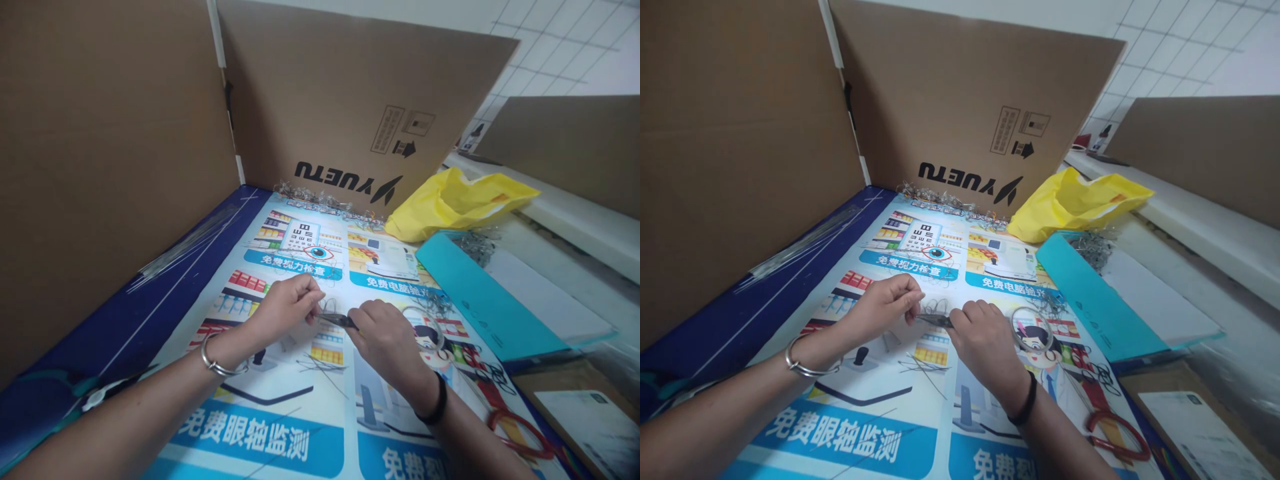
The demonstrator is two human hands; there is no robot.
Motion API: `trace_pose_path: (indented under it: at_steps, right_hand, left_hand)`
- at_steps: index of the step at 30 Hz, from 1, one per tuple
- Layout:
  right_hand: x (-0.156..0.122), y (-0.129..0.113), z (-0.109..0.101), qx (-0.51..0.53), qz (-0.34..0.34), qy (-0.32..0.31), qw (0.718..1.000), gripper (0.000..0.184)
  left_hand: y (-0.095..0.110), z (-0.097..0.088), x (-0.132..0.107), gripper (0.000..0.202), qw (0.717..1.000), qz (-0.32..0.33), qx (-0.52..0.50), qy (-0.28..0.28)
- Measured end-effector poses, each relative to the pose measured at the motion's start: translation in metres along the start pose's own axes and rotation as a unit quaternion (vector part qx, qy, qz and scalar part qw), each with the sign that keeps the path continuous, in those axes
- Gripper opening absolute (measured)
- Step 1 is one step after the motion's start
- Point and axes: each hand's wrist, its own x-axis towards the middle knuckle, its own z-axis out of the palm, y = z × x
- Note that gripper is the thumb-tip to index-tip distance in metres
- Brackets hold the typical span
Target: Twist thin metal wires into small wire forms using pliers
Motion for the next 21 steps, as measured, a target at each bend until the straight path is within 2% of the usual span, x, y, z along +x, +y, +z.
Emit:
trace_pose_path:
  at_steps: [9,21]
  right_hand:
    - [0.0011,0.0001,0.0007,-0.008,-0.009,0.017,1.000,0.013]
    - [-0.0036,-0.0054,0.0029,-0.022,-0.014,0.024,0.999,0.012]
  left_hand:
    - [0.0000,0.0006,-0.0006,0.017,1.000,0.012,0.024,0.009]
    - [-0.0040,0.0047,-0.0081,0.014,0.984,0.129,0.115,0.049]
